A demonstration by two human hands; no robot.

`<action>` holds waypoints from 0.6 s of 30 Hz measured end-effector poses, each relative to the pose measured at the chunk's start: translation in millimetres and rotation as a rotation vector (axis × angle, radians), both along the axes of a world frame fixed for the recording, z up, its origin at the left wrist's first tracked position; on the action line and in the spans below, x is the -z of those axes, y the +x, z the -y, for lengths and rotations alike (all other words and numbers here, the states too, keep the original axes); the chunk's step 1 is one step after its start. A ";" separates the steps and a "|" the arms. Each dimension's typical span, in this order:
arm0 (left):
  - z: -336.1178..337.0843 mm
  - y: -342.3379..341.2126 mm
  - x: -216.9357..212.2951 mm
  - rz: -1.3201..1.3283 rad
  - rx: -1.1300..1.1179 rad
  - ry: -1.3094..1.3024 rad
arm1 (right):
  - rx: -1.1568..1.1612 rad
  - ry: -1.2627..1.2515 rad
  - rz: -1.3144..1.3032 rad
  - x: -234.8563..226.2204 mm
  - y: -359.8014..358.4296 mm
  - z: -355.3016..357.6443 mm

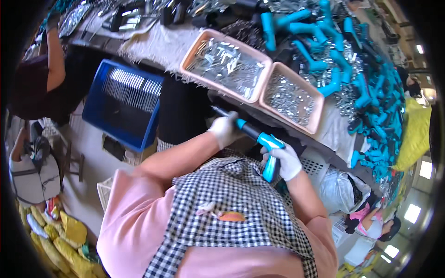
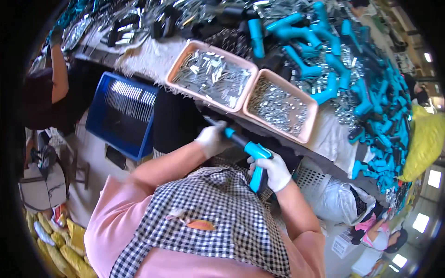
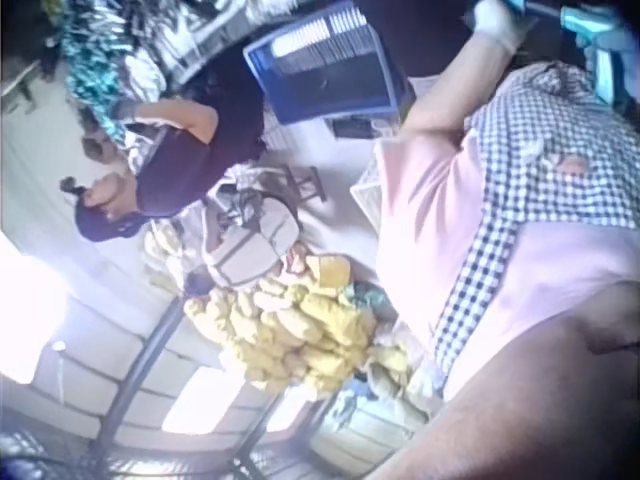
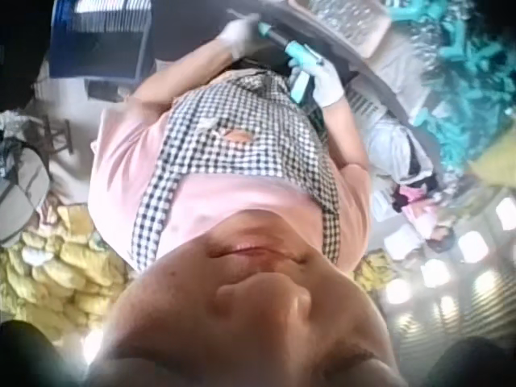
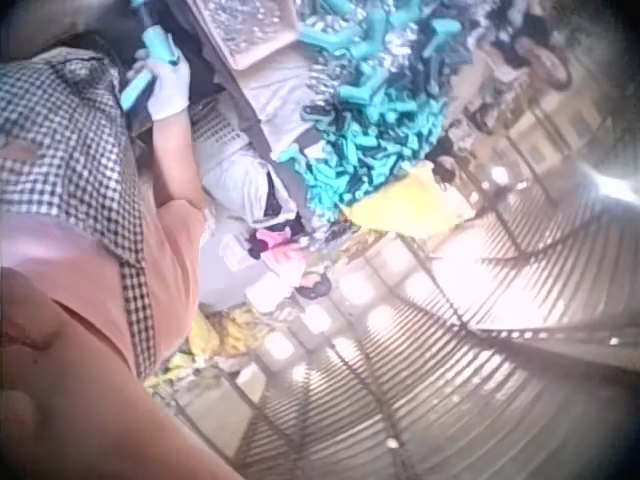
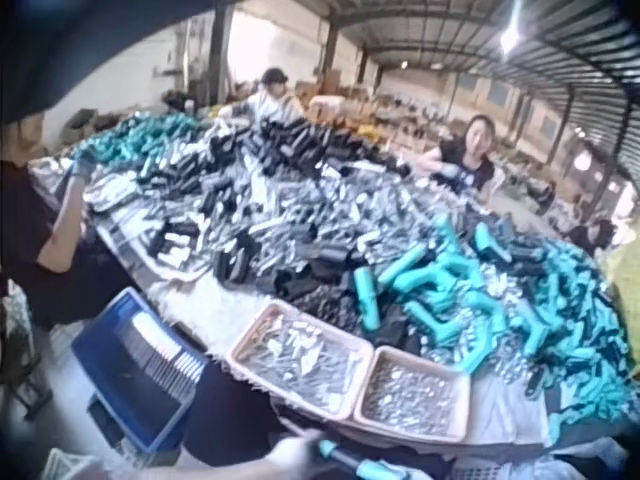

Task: The person assembles tool handles by inserting springs and metal pins into metal tubes and attaching plastic casing components together by hand.

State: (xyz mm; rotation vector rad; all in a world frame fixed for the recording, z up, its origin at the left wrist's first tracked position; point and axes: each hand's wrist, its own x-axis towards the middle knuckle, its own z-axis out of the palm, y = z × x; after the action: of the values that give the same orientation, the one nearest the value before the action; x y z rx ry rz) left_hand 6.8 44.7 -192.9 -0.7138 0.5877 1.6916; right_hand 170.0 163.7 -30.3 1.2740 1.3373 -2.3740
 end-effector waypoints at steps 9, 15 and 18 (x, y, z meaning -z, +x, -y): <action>-29.6 57.5 122.0 0.049 0.579 -0.078 | 0.287 -0.234 0.311 181.0 -2.8 16.5; -49.3 39.9 123.4 -0.265 0.594 -0.249 | 0.253 -0.109 0.361 181.9 -21.3 1.4; -70.5 46.6 147.5 -0.534 0.757 -0.231 | 0.290 -0.016 0.395 190.1 -20.6 -9.7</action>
State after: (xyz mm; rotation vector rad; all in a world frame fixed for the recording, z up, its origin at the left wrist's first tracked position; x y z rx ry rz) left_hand 53.4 115.2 -340.5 -0.1282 1.2614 1.0875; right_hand 149.4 173.5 -220.4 1.9197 1.0727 -2.1248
